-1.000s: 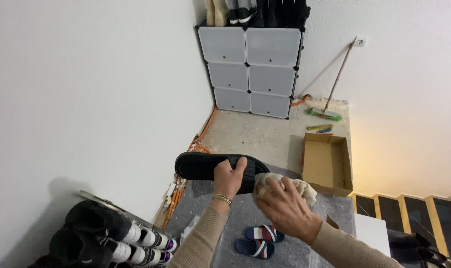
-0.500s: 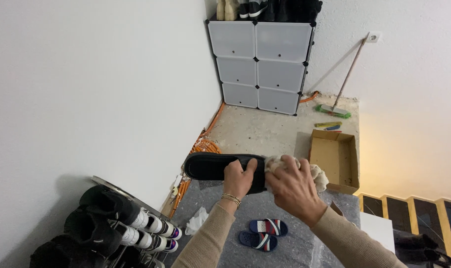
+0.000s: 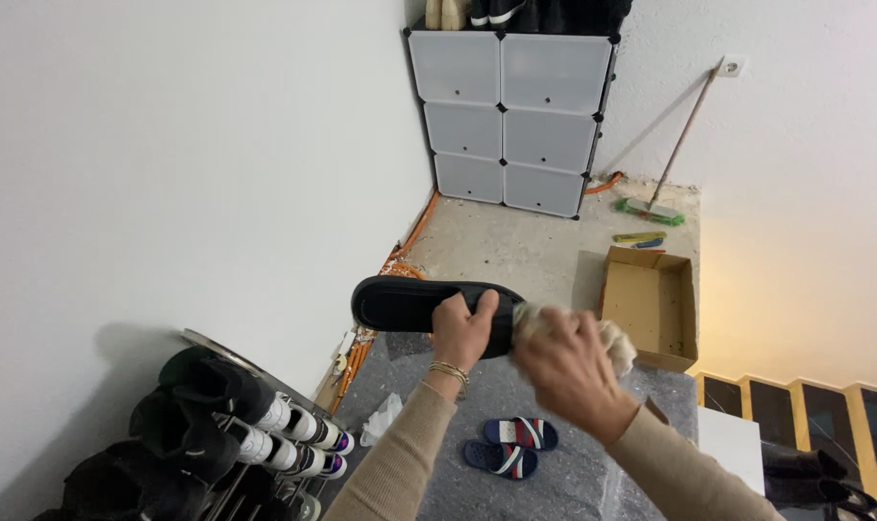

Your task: The person cleans a black slip-on shoe and a blue slide sandal using a white cloth. They wipe the exterior and interior surfaces of each shoe, turning them over to reach different areas, and place them back on a metal shoe rack.

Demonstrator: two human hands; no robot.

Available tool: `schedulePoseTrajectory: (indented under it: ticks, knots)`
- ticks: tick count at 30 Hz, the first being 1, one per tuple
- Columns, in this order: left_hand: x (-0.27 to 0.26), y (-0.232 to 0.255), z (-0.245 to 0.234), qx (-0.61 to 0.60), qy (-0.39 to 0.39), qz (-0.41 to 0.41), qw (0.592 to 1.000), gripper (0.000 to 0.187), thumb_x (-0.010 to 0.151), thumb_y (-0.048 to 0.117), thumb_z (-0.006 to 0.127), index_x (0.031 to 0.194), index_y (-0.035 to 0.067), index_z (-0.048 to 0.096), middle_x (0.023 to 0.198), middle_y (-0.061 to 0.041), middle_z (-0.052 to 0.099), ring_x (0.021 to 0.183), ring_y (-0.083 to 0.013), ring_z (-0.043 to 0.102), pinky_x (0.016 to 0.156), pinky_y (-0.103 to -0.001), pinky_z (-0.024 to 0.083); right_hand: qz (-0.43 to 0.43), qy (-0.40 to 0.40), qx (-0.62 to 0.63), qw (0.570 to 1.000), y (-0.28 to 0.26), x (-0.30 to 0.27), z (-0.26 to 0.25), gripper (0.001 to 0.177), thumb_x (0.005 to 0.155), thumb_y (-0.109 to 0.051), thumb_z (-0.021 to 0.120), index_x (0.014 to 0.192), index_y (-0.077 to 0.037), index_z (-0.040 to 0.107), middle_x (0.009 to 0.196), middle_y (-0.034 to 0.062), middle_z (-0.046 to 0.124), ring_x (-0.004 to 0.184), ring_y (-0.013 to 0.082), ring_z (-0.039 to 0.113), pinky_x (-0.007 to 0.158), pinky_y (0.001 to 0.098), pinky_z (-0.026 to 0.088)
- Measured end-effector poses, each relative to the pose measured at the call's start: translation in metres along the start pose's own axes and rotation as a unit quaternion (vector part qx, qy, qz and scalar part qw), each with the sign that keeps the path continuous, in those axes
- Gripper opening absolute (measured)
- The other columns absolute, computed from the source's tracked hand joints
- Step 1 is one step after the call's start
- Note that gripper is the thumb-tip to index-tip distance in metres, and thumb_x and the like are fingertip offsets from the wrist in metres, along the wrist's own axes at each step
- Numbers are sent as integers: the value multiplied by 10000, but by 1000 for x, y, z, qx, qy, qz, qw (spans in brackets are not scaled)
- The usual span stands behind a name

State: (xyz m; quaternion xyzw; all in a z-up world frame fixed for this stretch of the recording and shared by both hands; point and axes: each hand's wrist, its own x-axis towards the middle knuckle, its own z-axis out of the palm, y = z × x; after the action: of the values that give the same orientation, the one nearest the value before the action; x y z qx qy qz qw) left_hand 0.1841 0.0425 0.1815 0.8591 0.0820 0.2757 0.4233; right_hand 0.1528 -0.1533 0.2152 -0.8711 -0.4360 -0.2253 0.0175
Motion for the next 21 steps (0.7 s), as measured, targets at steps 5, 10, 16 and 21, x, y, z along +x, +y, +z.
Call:
schedulePoseTrajectory:
  ticks: [5, 10, 16, 21]
  knots:
    - [2, -2, -3, 18, -33, -4, 999, 631, 867, 472, 736, 611, -88, 595, 636, -287, 624, 616, -420, 673, 571, -495, 509, 45, 2, 22, 999, -3, 5, -13, 375, 750, -109, 725, 1117, -177, 760, 1091, 58, 735, 1105, 316, 501, 865, 506, 405]
    - [-1, -4, -7, -1, -15, 49, 999, 579, 891, 460, 725, 653, -57, 622, 641, -273, 613, 621, -376, 677, 533, -472, 510, 70, 51, -3, 996, -8, 11, -24, 303, 731, -87, 715, 1026, -148, 755, 1064, 35, 741, 1152, 303, 513, 878, 511, 410]
    - [4, -2, -20, -12, -40, -32, 999, 655, 875, 474, 732, 584, -79, 538, 562, -266, 574, 486, -345, 611, 499, -471, 456, 29, 41, 37, 998, -9, 8, -14, 421, 676, -104, 740, 1082, -214, 771, 1025, 79, 724, 1051, 328, 512, 830, 523, 392]
    - [-4, -20, -5, -4, -18, 74, 997, 586, 912, 443, 735, 615, -42, 594, 590, -248, 585, 549, -316, 619, 503, -459, 472, 60, 71, 11, 996, -14, 20, -39, 333, 644, -100, 733, 975, -135, 739, 1105, 39, 726, 1169, 304, 501, 890, 509, 397]
